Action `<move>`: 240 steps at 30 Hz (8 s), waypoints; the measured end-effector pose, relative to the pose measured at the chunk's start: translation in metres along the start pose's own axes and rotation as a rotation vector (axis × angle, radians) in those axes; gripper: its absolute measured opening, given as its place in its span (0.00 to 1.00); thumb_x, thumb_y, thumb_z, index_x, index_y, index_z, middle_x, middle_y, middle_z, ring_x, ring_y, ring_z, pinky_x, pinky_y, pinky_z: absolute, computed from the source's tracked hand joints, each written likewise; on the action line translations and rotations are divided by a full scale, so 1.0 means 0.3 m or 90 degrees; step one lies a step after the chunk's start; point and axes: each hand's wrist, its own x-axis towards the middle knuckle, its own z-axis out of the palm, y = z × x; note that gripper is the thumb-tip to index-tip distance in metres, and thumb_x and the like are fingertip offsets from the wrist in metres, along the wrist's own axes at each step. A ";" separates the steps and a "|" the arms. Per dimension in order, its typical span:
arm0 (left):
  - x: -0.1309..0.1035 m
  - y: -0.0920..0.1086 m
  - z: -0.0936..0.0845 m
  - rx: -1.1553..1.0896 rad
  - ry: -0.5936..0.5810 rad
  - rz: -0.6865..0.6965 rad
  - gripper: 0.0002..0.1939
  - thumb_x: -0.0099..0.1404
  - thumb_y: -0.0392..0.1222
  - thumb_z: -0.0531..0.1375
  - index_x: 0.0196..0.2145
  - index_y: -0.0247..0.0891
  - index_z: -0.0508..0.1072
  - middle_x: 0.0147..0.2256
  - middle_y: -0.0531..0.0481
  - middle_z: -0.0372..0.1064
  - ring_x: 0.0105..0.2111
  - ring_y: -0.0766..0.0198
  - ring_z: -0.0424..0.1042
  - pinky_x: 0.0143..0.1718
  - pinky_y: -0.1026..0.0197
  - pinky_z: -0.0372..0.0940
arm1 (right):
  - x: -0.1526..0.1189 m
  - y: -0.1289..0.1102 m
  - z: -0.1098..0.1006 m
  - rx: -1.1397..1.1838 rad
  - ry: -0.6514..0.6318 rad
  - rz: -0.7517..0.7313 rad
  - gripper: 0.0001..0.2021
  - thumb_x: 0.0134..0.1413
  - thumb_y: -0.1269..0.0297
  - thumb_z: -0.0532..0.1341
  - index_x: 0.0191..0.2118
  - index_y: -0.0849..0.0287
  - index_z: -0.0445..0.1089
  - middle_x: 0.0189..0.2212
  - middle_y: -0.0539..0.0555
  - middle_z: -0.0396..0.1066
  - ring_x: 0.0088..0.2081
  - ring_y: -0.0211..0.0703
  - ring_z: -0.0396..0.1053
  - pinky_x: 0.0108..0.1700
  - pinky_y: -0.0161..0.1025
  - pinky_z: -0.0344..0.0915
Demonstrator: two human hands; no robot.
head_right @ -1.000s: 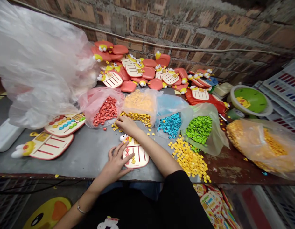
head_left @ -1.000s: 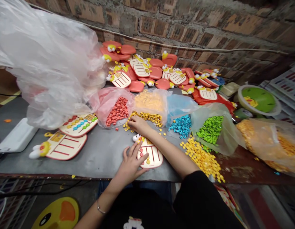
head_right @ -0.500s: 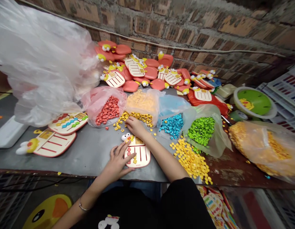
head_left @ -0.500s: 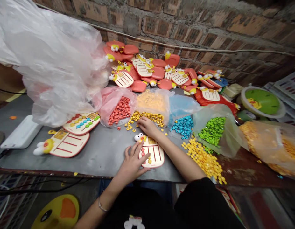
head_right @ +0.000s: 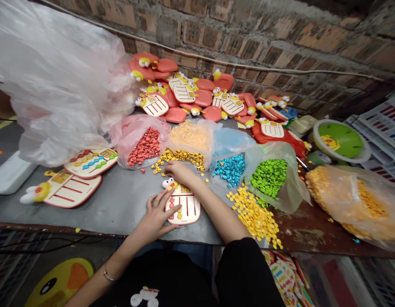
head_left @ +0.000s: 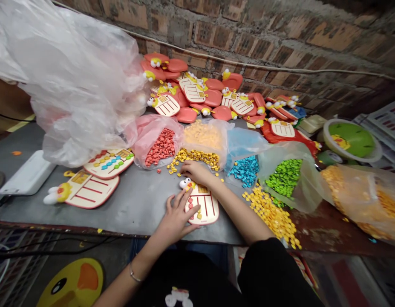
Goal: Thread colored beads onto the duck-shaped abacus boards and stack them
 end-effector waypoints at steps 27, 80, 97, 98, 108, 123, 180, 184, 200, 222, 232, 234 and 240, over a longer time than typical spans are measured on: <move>0.006 0.017 -0.018 0.027 0.011 -0.019 0.23 0.59 0.55 0.65 0.49 0.41 0.72 0.66 0.36 0.49 0.64 0.40 0.50 0.56 0.36 0.49 | -0.474 -0.062 0.021 -0.061 0.300 0.031 0.09 0.63 0.69 0.55 0.37 0.57 0.73 0.36 0.58 0.72 0.39 0.47 0.68 0.41 0.45 0.69; 0.039 0.028 0.002 0.037 0.000 -0.048 0.48 0.54 0.67 0.63 0.65 0.42 0.56 0.61 0.41 0.60 0.58 0.42 0.55 0.56 0.41 0.46 | -0.370 -0.045 -0.033 0.246 0.365 0.164 0.06 0.59 0.61 0.60 0.37 0.57 0.70 0.36 0.55 0.72 0.38 0.46 0.72 0.41 0.43 0.70; 0.031 0.015 0.001 0.012 -0.006 -0.015 0.35 0.52 0.62 0.67 0.53 0.44 0.71 0.62 0.38 0.56 0.56 0.41 0.56 0.55 0.40 0.51 | -0.471 -0.078 0.009 0.130 0.221 0.097 0.07 0.60 0.66 0.60 0.44 0.56 0.71 0.36 0.56 0.75 0.39 0.47 0.71 0.43 0.46 0.68; 0.029 0.013 0.002 0.007 -0.006 -0.009 0.35 0.51 0.61 0.68 0.53 0.43 0.70 0.62 0.38 0.56 0.56 0.42 0.56 0.55 0.41 0.52 | -0.456 -0.090 0.023 0.145 0.233 0.110 0.09 0.59 0.66 0.60 0.46 0.56 0.71 0.38 0.57 0.75 0.40 0.47 0.72 0.44 0.46 0.69; 0.023 0.016 -0.002 -0.003 0.032 -0.006 0.41 0.55 0.54 0.66 0.62 0.39 0.60 0.62 0.38 0.57 0.59 0.41 0.54 0.56 0.44 0.54 | -0.458 -0.070 -0.031 0.288 0.247 0.195 0.09 0.59 0.60 0.60 0.41 0.58 0.74 0.32 0.52 0.76 0.34 0.43 0.73 0.38 0.38 0.70; 0.008 0.045 -0.011 0.047 -0.003 -0.006 0.34 0.61 0.51 0.61 0.61 0.37 0.61 0.66 0.38 0.49 0.65 0.42 0.46 0.59 0.40 0.48 | -0.493 0.135 -0.089 -0.121 0.330 0.316 0.07 0.54 0.75 0.58 0.35 0.57 0.71 0.39 0.57 0.69 0.39 0.46 0.69 0.41 0.40 0.68; 0.017 -0.034 0.009 -0.030 -0.003 0.038 0.35 0.62 0.53 0.62 0.63 0.41 0.57 0.64 0.40 0.53 0.61 0.46 0.56 0.58 0.46 0.57 | -0.500 -0.051 -0.037 0.210 0.425 0.216 0.03 0.55 0.66 0.62 0.37 0.56 0.71 0.38 0.55 0.68 0.39 0.44 0.69 0.36 0.39 0.71; 0.016 -0.036 0.007 -0.031 -0.006 0.041 0.35 0.61 0.52 0.63 0.62 0.39 0.59 0.64 0.39 0.53 0.61 0.46 0.57 0.57 0.47 0.58 | -0.433 -0.075 0.002 0.203 0.358 0.194 0.03 0.58 0.66 0.60 0.37 0.57 0.71 0.36 0.55 0.69 0.37 0.43 0.68 0.35 0.39 0.70; 0.024 -0.024 0.001 0.003 -0.009 0.056 0.35 0.62 0.54 0.62 0.61 0.38 0.60 0.64 0.43 0.55 0.62 0.49 0.56 0.63 0.44 0.50 | -0.475 -0.087 0.045 0.064 0.248 0.054 0.10 0.64 0.68 0.55 0.35 0.57 0.74 0.35 0.57 0.72 0.39 0.45 0.68 0.42 0.44 0.67; 0.024 -0.039 0.008 -0.058 0.013 0.047 0.34 0.62 0.51 0.62 0.62 0.41 0.59 0.63 0.41 0.56 0.61 0.47 0.57 0.59 0.44 0.56 | -0.600 0.175 -0.149 -0.345 0.170 0.345 0.11 0.59 0.75 0.54 0.40 0.58 0.73 0.39 0.61 0.71 0.42 0.50 0.65 0.43 0.44 0.64; 0.023 -0.034 0.006 -0.048 -0.003 0.046 0.35 0.63 0.53 0.61 0.63 0.41 0.58 0.64 0.41 0.55 0.61 0.47 0.57 0.59 0.46 0.56 | -0.609 0.076 -0.120 -0.037 0.412 0.306 0.07 0.53 0.70 0.57 0.39 0.58 0.69 0.33 0.54 0.70 0.32 0.44 0.67 0.37 0.42 0.67; 0.022 -0.034 0.007 -0.048 -0.001 0.048 0.34 0.63 0.54 0.61 0.63 0.41 0.59 0.64 0.42 0.55 0.62 0.47 0.56 0.59 0.46 0.55 | -0.584 0.027 -0.103 0.041 0.427 0.285 0.07 0.55 0.69 0.57 0.39 0.57 0.69 0.34 0.54 0.71 0.32 0.43 0.68 0.36 0.41 0.68; 0.020 -0.034 0.007 -0.040 -0.005 0.051 0.34 0.63 0.53 0.61 0.62 0.40 0.59 0.65 0.42 0.53 0.62 0.47 0.55 0.60 0.47 0.54 | -0.483 -0.065 -0.043 0.214 0.365 0.189 0.04 0.59 0.64 0.59 0.37 0.56 0.70 0.40 0.57 0.69 0.43 0.47 0.70 0.37 0.41 0.72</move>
